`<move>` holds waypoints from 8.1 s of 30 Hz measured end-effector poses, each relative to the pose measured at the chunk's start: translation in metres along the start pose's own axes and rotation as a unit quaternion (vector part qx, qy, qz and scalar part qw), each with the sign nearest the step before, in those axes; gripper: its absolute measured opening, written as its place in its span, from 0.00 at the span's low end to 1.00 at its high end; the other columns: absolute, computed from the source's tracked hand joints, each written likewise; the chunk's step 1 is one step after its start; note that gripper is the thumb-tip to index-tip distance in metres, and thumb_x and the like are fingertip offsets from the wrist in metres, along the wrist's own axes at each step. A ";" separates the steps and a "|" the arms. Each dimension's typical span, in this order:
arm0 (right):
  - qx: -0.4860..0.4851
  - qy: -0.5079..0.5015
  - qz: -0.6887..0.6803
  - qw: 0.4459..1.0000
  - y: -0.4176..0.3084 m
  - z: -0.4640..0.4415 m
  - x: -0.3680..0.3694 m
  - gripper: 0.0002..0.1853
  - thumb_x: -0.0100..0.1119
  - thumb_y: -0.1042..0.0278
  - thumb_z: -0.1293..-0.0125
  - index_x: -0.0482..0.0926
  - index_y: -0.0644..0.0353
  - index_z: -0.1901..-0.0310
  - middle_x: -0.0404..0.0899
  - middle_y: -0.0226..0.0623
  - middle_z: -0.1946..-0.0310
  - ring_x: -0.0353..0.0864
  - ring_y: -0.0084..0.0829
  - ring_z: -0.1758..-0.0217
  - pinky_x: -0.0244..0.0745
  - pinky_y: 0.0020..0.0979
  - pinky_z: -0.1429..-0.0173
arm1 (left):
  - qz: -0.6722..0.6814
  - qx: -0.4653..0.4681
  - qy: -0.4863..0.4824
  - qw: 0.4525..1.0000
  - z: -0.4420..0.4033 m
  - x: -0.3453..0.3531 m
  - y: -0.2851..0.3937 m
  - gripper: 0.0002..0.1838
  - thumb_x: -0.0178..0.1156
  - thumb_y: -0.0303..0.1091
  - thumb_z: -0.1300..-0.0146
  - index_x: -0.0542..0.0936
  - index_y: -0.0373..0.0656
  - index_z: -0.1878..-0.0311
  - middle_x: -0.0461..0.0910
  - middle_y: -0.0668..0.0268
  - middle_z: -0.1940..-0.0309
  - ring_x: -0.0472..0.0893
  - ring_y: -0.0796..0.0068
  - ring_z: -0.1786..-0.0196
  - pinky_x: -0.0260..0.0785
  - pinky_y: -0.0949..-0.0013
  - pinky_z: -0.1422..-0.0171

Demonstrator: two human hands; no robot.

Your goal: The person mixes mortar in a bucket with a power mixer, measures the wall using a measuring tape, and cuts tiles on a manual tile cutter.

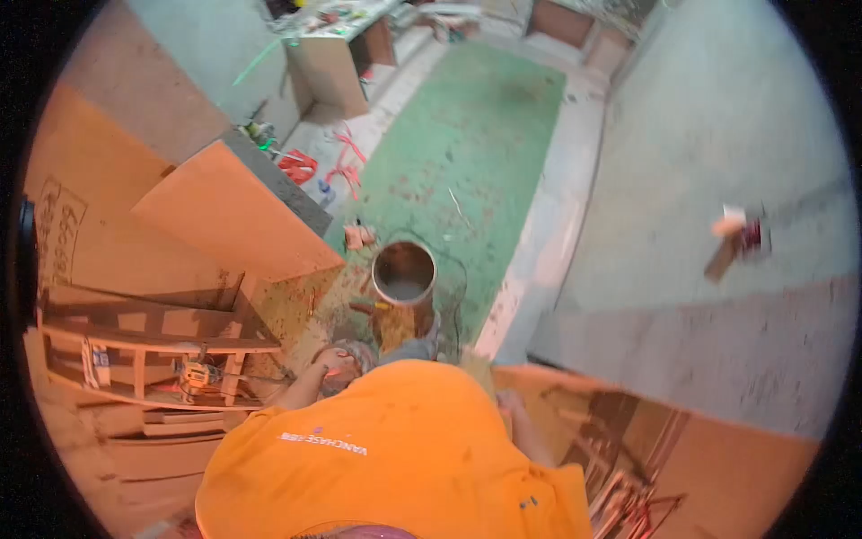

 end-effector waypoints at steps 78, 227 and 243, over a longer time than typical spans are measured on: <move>0.142 -0.331 0.645 0.674 -0.175 -1.120 -0.540 0.13 0.58 0.56 0.39 0.87 0.49 0.58 0.88 0.41 0.60 0.87 0.43 0.57 0.81 0.43 0.52 | 0.006 -0.109 -0.039 0.993 -0.712 -0.439 0.630 0.29 0.62 0.56 0.41 0.84 0.44 0.45 0.84 0.48 0.49 0.83 0.55 0.45 0.74 0.53 0.39; 0.385 0.552 0.146 0.725 -0.755 -1.662 -1.374 0.15 0.57 0.57 0.36 0.86 0.61 0.64 0.85 0.43 0.73 0.85 0.43 0.69 0.77 0.40 0.61 | 0.301 0.237 -0.293 0.876 -1.732 -0.651 2.324 0.14 0.62 0.38 0.30 0.82 0.36 0.66 0.82 0.57 0.73 0.78 0.68 0.72 0.66 0.61 0.71; 0.379 0.559 0.098 0.730 -0.761 -1.668 -1.381 0.14 0.57 0.61 0.38 0.83 0.65 0.71 0.77 0.32 0.81 0.74 0.22 0.77 0.68 0.29 0.70 | 0.074 0.416 -0.233 0.876 -1.740 -0.621 2.143 0.17 0.59 0.40 0.29 0.77 0.44 0.74 0.76 0.68 0.80 0.71 0.72 0.80 0.63 0.62 0.71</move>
Point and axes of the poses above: each hand's wrist, its own z-axis away from the middle knuckle, its own x-axis out of the palm, y = z × x, the point moved 6 cm from there along -z, towards the middle knuckle
